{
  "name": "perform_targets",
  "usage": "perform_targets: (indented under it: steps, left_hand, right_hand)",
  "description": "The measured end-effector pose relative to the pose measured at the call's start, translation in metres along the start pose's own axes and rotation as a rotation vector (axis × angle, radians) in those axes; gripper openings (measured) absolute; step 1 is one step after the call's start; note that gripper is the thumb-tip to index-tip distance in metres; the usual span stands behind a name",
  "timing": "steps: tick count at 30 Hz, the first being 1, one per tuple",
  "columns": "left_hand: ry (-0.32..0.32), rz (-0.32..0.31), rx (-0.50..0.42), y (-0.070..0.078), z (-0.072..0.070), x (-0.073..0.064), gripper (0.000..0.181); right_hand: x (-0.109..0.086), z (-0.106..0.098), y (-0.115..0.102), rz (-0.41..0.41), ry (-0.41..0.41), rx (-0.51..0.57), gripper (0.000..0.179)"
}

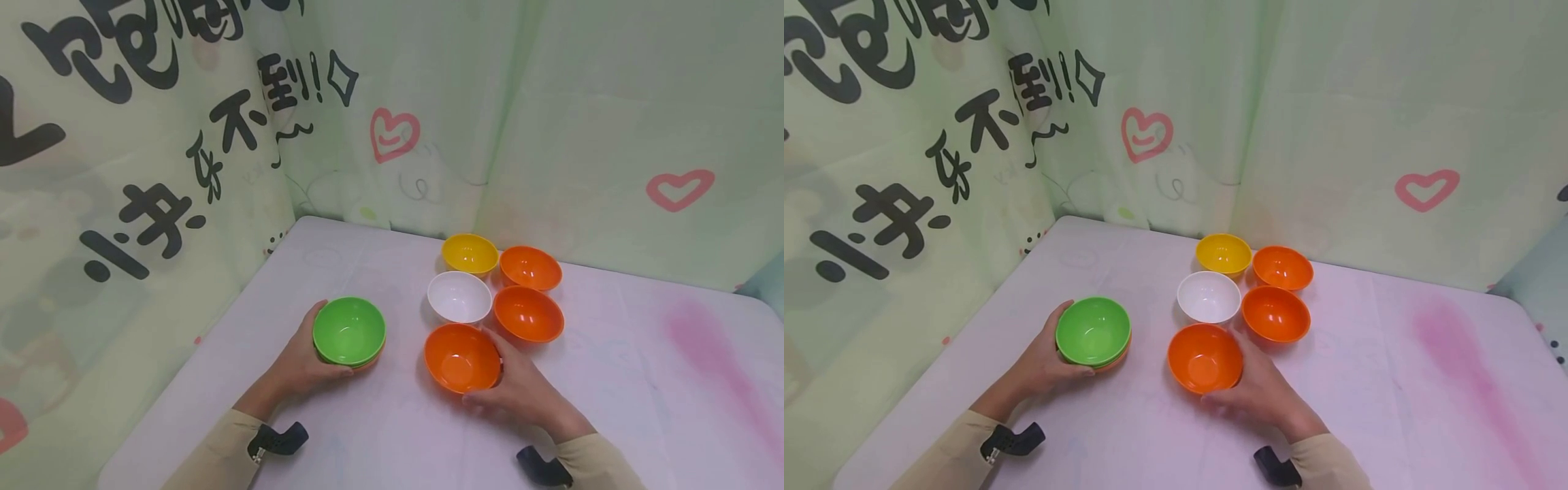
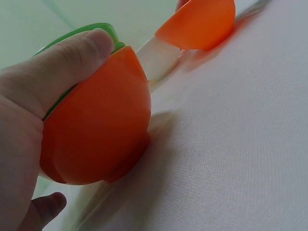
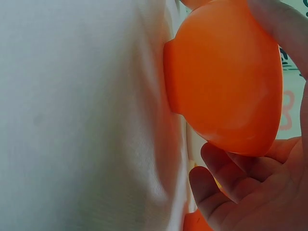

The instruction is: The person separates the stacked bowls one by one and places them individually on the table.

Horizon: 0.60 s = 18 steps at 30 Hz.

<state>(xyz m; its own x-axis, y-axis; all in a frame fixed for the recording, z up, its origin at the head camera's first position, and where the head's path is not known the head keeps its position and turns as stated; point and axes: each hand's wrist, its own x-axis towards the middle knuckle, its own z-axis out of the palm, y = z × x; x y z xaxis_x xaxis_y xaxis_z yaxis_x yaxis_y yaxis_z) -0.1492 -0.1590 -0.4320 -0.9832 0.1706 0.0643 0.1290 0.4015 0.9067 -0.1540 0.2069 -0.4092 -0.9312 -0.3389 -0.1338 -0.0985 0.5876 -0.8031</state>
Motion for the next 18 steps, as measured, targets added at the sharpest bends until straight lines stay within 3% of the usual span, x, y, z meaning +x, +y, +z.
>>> perform_targets:
  steps: [10,18]
  left_hand:
    - [0.000,-0.013,0.004,-0.0017,0.0008,-0.0005,0.125]
    - [-0.003,0.015,0.014,-0.0028,-0.0009,0.0004,0.125]
  right_hand:
    - [0.0013,0.0058,-0.0048,-0.002,0.007,-0.004,0.116]
    - [0.0019,0.0068,-0.0058,-0.009,0.012,-0.002,0.114]
